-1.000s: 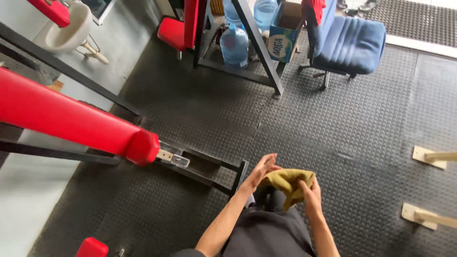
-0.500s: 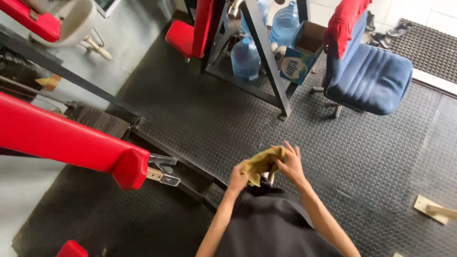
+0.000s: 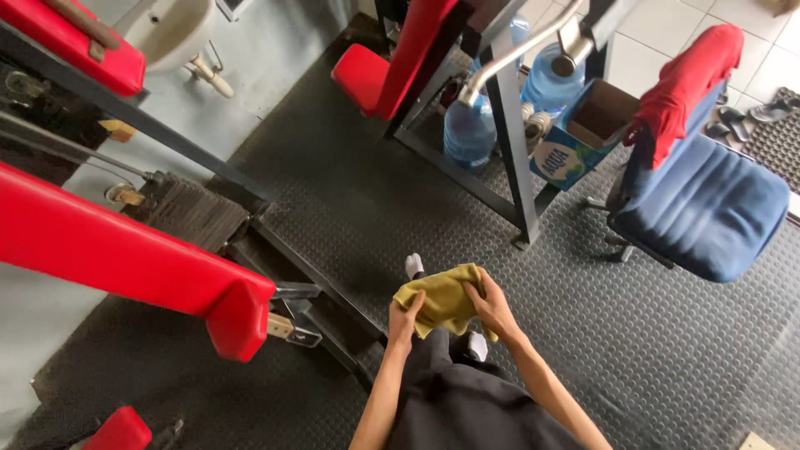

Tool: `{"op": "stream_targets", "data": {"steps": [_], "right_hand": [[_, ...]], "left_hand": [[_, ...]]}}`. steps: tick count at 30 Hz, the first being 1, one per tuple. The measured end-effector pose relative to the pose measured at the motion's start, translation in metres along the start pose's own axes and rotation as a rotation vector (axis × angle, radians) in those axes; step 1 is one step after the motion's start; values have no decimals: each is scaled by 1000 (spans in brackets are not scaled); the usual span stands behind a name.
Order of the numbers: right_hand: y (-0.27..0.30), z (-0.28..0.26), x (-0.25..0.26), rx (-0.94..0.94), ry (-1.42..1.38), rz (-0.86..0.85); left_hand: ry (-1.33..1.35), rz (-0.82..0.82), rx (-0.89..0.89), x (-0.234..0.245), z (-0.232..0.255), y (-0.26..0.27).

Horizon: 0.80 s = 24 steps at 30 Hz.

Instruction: Wiping down various pieces of gym equipment with a cloth.

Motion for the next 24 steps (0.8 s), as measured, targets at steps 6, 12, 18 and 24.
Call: {"op": "stream_targets", "data": {"steps": [6,12,18,24], "right_hand": [[-68,-70,5,44,-92,102],[-145,-140,-12,29,-175,169],[-226,-124,-80,82,-55,197],[-257,-202,-151,165,108,-15]], "left_hand": [[9,-51,-40,1,37,-116],[-11,-123,-319,-1,187,-156],[-476,226,-476,54,228,-212],[-109,-188,-225,42,280,-209]]}}
Point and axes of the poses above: each hand's wrist, its own y-axis away from the middle knuckle, its own x-axis out of the back of the hand, z = x × y, the point moved 5 cm from there along -y, towards the middle knuckle, and after that the axes turned 2 degrees about -y, right-handed, at the moved point
